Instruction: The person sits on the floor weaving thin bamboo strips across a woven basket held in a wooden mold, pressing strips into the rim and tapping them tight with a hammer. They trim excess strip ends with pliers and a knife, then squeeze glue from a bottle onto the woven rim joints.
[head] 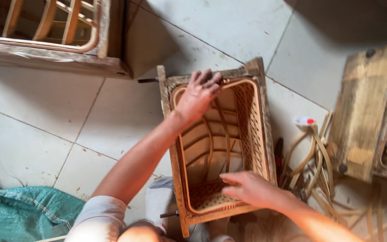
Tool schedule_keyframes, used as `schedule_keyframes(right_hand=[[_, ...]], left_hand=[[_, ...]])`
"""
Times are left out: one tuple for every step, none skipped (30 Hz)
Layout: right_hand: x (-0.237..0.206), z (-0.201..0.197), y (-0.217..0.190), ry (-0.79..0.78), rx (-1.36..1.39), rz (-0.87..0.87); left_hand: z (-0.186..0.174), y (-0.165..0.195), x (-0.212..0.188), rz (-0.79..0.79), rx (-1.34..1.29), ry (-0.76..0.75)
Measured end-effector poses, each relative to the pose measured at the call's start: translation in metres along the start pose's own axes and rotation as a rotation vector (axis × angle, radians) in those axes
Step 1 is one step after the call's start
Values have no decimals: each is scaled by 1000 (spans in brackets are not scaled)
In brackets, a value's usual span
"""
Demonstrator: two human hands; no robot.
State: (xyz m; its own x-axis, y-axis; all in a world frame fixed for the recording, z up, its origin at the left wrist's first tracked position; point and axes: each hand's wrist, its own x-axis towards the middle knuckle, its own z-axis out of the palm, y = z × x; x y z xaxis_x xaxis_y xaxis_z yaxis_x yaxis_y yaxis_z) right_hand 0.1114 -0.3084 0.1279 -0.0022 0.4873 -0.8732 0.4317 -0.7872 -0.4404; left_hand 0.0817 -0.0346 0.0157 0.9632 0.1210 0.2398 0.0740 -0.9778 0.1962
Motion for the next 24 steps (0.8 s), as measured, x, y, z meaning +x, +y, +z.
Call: schedule_keyframes(right_hand=[[18,-14,-9,5,43,-55],[40,-26,-20,11,86,-112],[63,-36,-30,22,135,-166],[86,-42,-41,23,316,-126],[109,-44,-51,20,497,-83],[128,-47,-57,22,623,-151],[144,-50,-61,28,751,-220],[160,-52,-65,2,804,-186],[172,-54,-67,-20,864,-149],[179,-53,-68,-43,931,-107],[185,-54,-68,-45,925,-153],[188,-54,-67,-51,913,-200],[190,-53,-66,-64,901,-245],[191,-51,-65,-58,911,-271],[191,-50,-64,-45,921,-300],[191,-48,-64,-35,931,-330],[191,-47,-63,-31,945,-347],[191,-45,-62,-31,957,-367],[191,-45,-61,-31,965,-389],[191,-44,-60,-34,950,-391],[191,-44,-59,-35,937,-392],[190,-44,-57,-35,922,-394],[190,-45,-55,-47,938,-396],[190,-46,-53,-58,955,-398]], left_hand=[[2,-3,1,-19,-44,9],[4,-7,3,-36,-86,20],[6,-12,4,-45,-129,32],[8,-17,5,-42,-155,40],[9,-20,6,-41,-182,47],[10,-23,6,-35,-214,50],[11,-24,7,-36,-234,80],[12,-26,7,-36,-254,112],[12,-28,9,-30,-279,140],[13,-28,10,-14,-281,145],[13,-30,11,4,-282,153],[13,-31,13,17,-279,162],[13,-32,14,26,-264,152],[13,-32,14,39,-249,140],[14,-32,17,59,-232,131],[14,-30,20,40,-252,160],[14,-28,21,19,-273,186],[13,-25,23,-5,-290,212],[13,-23,25,-26,-316,209],[11,-21,26,-50,-343,204],[10,-18,28,-74,-371,199],[9,-17,30,-74,-347,194],[8,-15,32,-75,-325,188],[7,-13,34,-74,-303,181]])
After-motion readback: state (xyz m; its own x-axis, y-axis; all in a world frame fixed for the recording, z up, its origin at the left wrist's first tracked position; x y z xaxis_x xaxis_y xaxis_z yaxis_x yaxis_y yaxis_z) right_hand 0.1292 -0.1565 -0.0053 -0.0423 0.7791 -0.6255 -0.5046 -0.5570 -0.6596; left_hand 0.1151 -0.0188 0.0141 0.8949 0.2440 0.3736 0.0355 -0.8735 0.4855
